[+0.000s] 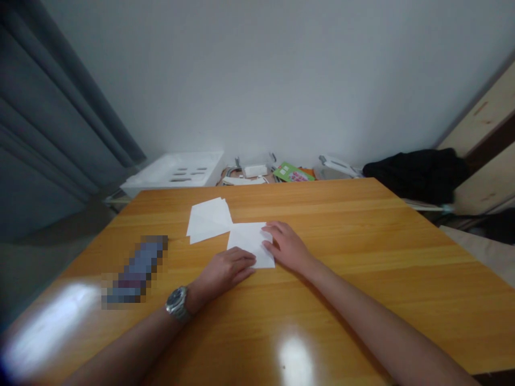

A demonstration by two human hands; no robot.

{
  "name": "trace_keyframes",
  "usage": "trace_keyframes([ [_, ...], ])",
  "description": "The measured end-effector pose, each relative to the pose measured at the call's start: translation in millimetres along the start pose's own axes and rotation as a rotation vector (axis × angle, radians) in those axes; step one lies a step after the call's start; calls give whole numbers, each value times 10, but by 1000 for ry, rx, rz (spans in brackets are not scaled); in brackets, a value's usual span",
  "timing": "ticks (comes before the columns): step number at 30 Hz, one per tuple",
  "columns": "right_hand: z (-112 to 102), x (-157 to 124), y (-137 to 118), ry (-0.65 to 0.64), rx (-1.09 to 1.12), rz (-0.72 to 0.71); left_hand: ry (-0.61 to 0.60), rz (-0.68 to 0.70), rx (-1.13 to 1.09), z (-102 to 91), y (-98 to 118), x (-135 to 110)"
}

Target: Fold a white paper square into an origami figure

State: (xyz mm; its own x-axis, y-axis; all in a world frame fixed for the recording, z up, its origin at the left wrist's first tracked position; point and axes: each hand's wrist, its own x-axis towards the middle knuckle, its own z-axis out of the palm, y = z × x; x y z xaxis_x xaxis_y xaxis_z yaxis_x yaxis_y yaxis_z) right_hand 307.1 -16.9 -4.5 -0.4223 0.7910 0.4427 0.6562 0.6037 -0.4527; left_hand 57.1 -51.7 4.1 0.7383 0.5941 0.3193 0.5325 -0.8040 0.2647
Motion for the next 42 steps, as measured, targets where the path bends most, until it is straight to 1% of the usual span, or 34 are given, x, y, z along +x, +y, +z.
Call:
trace_keyframes([
  [3,-19,-68,-85,-93,-54,-47,69,-15,-57,-35,-11,2],
  [5,-6,-119,-95,-125,-75,-51,150,-58,-72,-87,-58,1],
  [7,31,-168,-76,-143,-91,-35,224,-135,-32,-153,-146,-11],
  [10,99,-225,-34,-172,-118,-30,255,-249,89,-243,-324,-55],
  [12,125,-248,-14,-186,-126,-24,239,-334,188,-275,-435,-96],
  [15,119,-263,2,-205,-121,-15,193,-441,334,-267,-544,-154],
  [19,74,-274,27,-228,-102,-14,142,-541,464,-207,-594,-206],
  [23,48,-290,56,-245,-79,-15,121,-608,505,-185,-635,-235],
  [29,8,-314,86,-267,-74,-23,90,-669,510,-196,-752,-264],
  [35,-48,-327,63,-298,-79,-20,98,-665,514,-184,-787,-284],
  [39,-50,-325,59,-294,-61,-16,143,-604,503,-218,-678,-222],
  [42,-50,-324,59,-292,-59,-16,128,-508,416,-235,-485,-127],
])
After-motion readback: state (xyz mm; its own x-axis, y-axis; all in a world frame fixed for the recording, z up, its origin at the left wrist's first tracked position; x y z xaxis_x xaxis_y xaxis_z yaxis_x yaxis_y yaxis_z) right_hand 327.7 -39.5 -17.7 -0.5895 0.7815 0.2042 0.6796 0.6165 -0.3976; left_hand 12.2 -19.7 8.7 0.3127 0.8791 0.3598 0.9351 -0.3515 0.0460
